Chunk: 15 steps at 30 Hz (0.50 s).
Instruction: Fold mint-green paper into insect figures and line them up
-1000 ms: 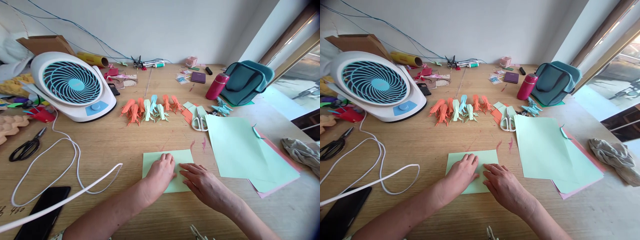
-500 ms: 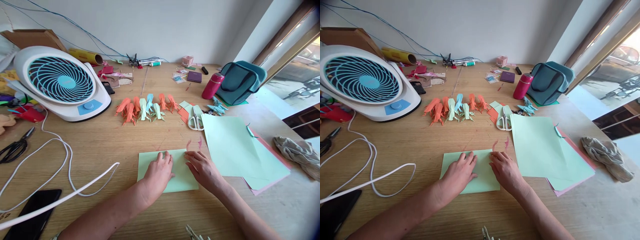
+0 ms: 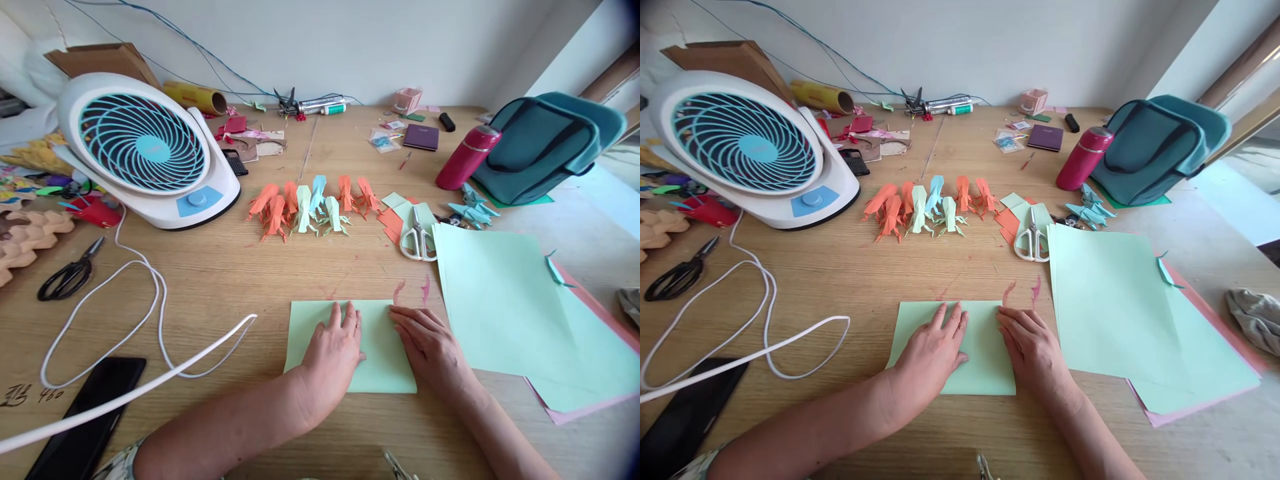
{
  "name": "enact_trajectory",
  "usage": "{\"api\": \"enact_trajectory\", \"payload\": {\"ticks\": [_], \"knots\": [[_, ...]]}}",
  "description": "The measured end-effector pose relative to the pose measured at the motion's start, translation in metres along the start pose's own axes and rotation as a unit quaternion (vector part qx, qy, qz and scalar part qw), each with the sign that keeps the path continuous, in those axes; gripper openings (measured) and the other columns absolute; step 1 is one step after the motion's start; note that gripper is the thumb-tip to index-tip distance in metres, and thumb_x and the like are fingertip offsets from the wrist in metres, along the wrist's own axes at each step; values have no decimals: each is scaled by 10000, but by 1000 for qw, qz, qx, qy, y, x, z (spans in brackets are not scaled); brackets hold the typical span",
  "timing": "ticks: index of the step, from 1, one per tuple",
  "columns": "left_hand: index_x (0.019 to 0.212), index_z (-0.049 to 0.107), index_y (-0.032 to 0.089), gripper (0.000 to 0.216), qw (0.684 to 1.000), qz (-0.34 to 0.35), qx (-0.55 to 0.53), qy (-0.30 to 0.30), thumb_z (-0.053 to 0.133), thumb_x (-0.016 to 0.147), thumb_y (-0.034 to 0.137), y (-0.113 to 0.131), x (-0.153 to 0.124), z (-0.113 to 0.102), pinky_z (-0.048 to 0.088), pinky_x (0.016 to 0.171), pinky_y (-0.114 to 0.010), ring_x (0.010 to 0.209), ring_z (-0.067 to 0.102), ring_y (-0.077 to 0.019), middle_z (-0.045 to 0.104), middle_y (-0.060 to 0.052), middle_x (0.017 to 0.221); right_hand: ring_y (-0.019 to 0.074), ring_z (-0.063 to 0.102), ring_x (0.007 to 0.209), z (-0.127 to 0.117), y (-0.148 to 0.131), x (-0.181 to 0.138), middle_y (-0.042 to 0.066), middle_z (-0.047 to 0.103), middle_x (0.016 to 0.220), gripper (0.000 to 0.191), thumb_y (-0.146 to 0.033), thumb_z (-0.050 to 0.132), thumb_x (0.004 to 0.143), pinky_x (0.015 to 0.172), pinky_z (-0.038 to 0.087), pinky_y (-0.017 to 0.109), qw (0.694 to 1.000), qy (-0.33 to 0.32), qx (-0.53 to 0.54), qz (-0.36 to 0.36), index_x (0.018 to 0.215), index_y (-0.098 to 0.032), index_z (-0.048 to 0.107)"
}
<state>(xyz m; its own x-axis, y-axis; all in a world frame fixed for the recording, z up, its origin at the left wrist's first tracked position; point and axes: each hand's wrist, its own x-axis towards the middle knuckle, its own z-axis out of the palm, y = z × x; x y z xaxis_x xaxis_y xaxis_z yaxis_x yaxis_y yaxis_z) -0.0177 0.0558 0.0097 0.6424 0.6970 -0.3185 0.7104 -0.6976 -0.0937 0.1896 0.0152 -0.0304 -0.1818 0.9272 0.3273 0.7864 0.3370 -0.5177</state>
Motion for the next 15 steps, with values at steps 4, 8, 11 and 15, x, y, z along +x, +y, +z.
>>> {"api": "enact_trajectory", "payload": {"ticks": [4,8,11,15], "knots": [[1497,393,131,663,1000,-3,4,4,559,940,451,0,1,5,611,851,-369,1387,422,-340,350,-157,1573,253,618,1008,0,-1,2,100,679,1213,273,-142,491,978,874,546,435,1000,4,7,-7,1191,-209,648],[1485,419,150,649,1000,-1,-2,8,578,930,447,0,2,7,603,878,-378,1384,430,-342,351,-159,1572,251,614,1013,0,0,1,99,678,1227,279,-133,500,973,878,545,431,1000,0,4,-8,1195,-205,652],[1481,425,146,647,1000,-1,0,7,586,927,437,0,2,5,606,872,-381,1381,432,-346,352,-166,1571,246,612,1015,-1,0,1,103,679,1229,282,-129,504,972,884,547,426,1000,-4,3,-10,1203,-193,653],[1480,422,122,640,1000,2,6,2,565,939,432,-1,2,0,614,855,-385,1373,435,-352,338,-163,1578,242,625,1002,-2,-1,2,95,687,1222,279,-147,498,977,876,562,423,1000,0,-1,-6,1188,-210,669]]}}
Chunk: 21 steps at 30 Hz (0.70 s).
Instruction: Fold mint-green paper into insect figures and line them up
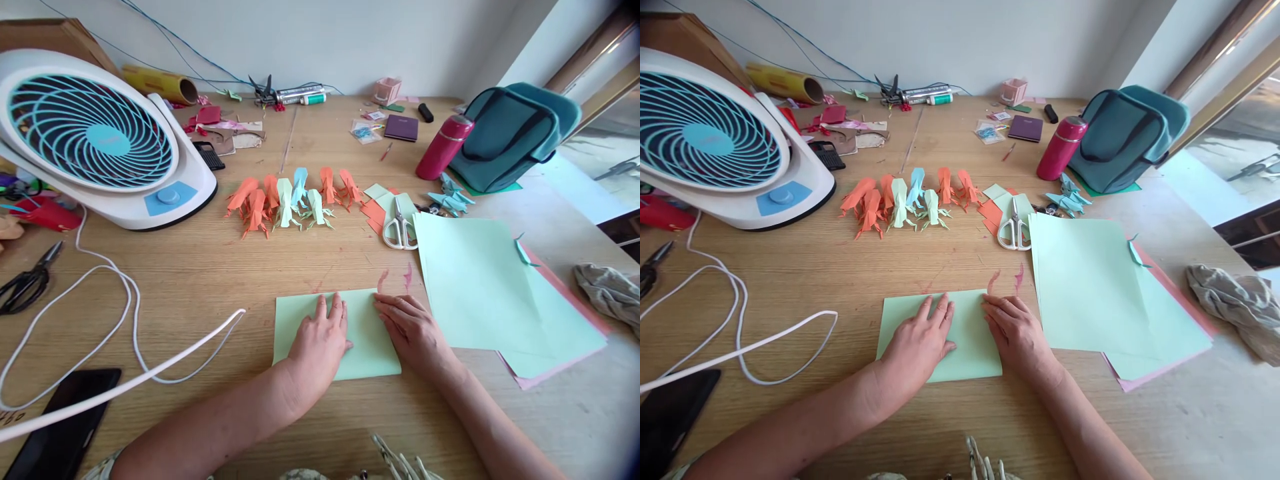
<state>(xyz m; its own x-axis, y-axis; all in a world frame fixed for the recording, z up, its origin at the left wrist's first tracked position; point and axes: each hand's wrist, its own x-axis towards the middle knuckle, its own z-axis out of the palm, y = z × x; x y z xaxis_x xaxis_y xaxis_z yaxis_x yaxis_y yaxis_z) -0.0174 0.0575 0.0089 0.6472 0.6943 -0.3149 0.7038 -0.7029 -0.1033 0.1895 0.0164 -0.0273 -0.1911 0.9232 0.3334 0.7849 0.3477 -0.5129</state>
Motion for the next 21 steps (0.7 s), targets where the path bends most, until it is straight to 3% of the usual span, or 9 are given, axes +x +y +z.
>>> {"api": "enact_trajectory", "payload": {"ticks": [11,16,21], "knots": [[1448,484,178,571,1000,3,-14,25,580,935,409,-2,0,1,617,781,-342,1342,461,-350,394,-137,1555,251,645,1030,-3,0,0,101,684,1233,315,-173,457,988,890,572,454,1000,-4,9,10,1212,-237,669],[1429,497,163,581,999,9,-19,33,604,920,422,-5,-1,-1,608,719,-305,1316,470,-336,418,-137,1538,242,622,1108,-14,-16,-4,106,654,1272,298,-173,472,989,925,542,427,998,10,43,35,1219,-230,654],[1397,505,136,578,999,25,-40,27,669,884,346,-10,1,-13,607,723,-324,1270,487,-335,433,-167,1503,221,626,1061,-14,-47,-5,88,681,1196,282,-170,494,991,922,527,405,993,-93,68,-20,1224,-237,638]]}}
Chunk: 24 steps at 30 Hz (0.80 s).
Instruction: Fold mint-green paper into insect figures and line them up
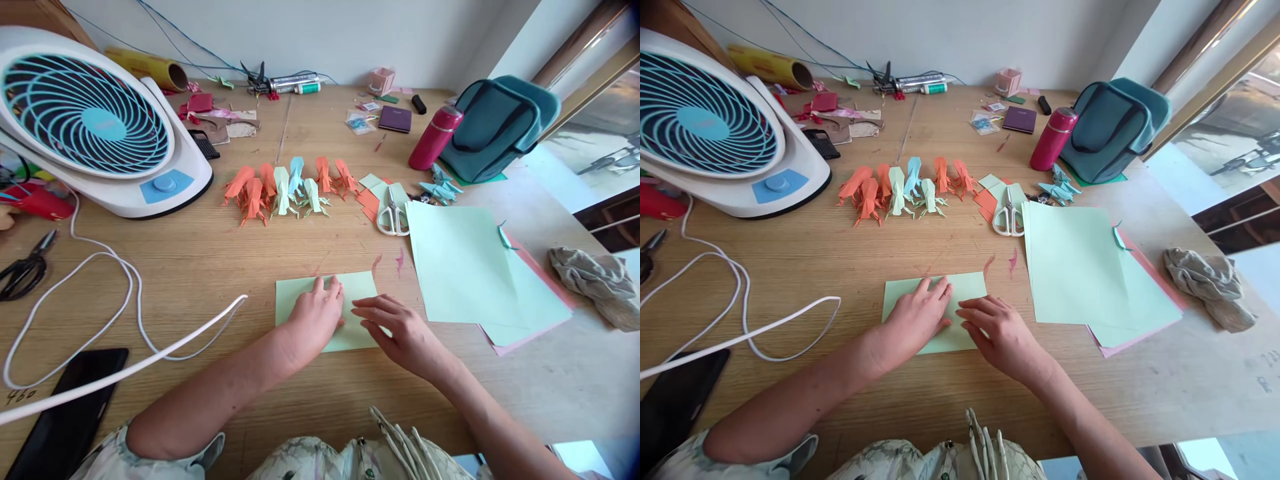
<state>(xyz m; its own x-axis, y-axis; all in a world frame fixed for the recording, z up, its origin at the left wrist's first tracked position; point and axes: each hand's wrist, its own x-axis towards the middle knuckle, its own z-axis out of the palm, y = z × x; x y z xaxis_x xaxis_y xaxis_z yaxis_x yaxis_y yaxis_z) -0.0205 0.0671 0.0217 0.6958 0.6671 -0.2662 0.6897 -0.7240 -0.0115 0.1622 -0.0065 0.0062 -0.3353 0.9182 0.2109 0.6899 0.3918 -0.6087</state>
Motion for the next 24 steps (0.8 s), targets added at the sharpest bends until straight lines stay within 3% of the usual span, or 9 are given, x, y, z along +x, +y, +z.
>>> {"api": "enact_trajectory", "payload": {"ticks": [3,9,18,24], "knots": [[1315,560,126,513,1000,2,-12,-13,703,858,309,-2,1,-8,606,734,-331,1228,514,-330,508,-170,1410,232,616,1044,8,-11,5,94,681,1167,270,-165,502,984,911,531,414,998,-54,-27,-14,1207,-225,642],[1235,600,129,333,1000,18,-8,-20,602,902,140,-5,1,-18,586,779,-336,1178,540,-315,580,-154,1266,259,588,1004,15,-22,6,118,643,1229,247,-164,537,954,872,534,441,991,-81,-110,-12,1173,-198,646],[1282,576,153,475,999,19,-4,-43,712,827,146,-7,5,-19,589,765,-330,1229,503,-337,544,-174,1322,285,574,1044,22,-35,-5,118,609,1334,270,-169,546,943,872,513,450,986,-98,-137,-15,1201,-179,621],[1303,559,141,520,998,26,-5,-50,721,810,123,-8,5,-21,589,801,-342,1238,501,-335,546,-173,1332,276,579,996,24,-40,-11,113,633,1254,228,-153,571,923,845,507,431,985,-114,-133,-10,1145,-168,619]]}}
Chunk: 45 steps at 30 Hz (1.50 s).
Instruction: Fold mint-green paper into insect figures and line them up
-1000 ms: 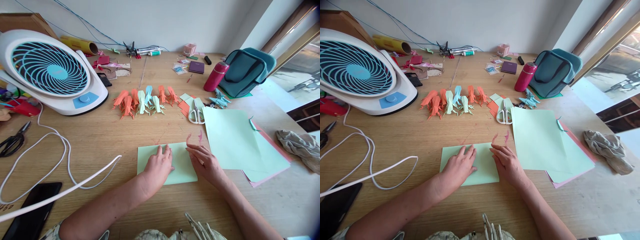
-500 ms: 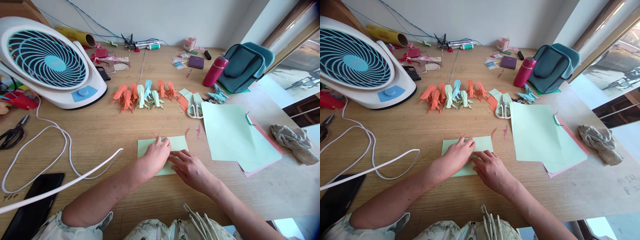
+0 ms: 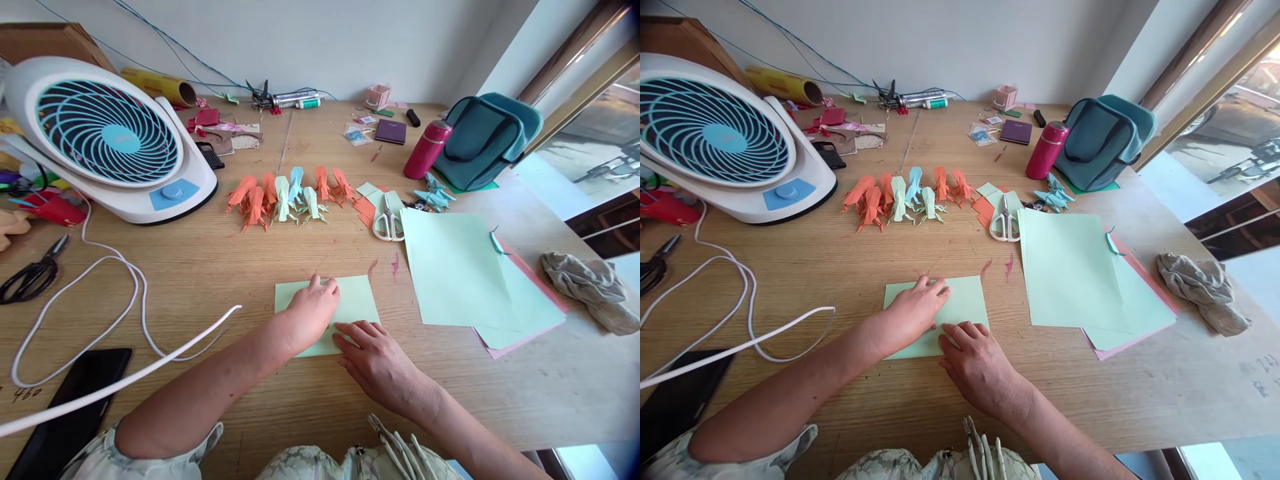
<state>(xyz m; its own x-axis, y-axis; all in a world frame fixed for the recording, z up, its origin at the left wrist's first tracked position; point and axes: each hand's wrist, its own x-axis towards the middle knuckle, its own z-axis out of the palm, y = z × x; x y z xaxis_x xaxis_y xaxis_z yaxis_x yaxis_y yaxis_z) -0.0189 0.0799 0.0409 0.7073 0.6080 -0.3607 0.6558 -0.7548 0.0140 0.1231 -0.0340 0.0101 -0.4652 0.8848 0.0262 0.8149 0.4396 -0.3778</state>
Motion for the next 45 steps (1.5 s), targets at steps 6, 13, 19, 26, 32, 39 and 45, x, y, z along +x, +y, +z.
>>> {"api": "enact_trajectory", "payload": {"ticks": [6,13,19,26,32,39,45], "knots": [[1330,545,150,586,1000,3,-1,0,750,781,135,0,-1,-1,572,840,-355,1252,483,-344,523,-177,1358,240,573,877,-2,-6,4,83,651,1007,103,-188,563,944,778,493,386,1000,-26,12,-8,1030,-176,618],[1382,494,155,623,1000,4,13,-1,724,803,134,-1,-3,1,556,850,-326,1275,464,-324,505,-152,1405,268,568,953,3,-13,13,115,630,1136,228,-200,638,899,813,499,404,1000,-16,-17,9,1118,-148,604],[1395,478,130,709,1000,6,16,-9,790,766,226,-1,-5,-3,552,876,-348,1285,450,-337,492,-166,1413,240,564,884,8,-18,3,85,640,1028,95,-188,624,902,781,489,378,1000,-23,-12,-12,988,-151,618],[1385,491,126,745,1000,5,16,1,802,753,369,2,-4,1,565,844,-361,1248,471,-353,497,-186,1385,204,558,783,8,-24,-3,49,647,895,44,-204,611,917,732,440,353,996,17,-1,-90,895,-167,606],[1410,463,78,781,1000,-5,26,-9,788,763,372,8,-6,-2,583,835,-365,1241,485,-360,491,-194,1401,205,576,805,12,-24,0,60,656,896,95,-150,554,934,742,421,346,991,97,2,-91,1015,-148,605],[1411,459,81,799,1000,-5,16,-16,804,744,354,8,-7,-3,588,848,-391,1277,463,-372,453,-206,1453,205,578,788,16,-17,-6,64,662,897,57,-144,556,936,722,438,354,993,104,-28,-40,948,-153,611],[1404,458,96,837,999,-12,-4,-33,838,701,345,11,-6,-4,575,900,-431,1316,434,-380,397,-206,1506,246,588,898,4,8,15,133,653,1100,216,-88,503,929,784,495,391,994,91,-43,39,1119,-135,595]]}}
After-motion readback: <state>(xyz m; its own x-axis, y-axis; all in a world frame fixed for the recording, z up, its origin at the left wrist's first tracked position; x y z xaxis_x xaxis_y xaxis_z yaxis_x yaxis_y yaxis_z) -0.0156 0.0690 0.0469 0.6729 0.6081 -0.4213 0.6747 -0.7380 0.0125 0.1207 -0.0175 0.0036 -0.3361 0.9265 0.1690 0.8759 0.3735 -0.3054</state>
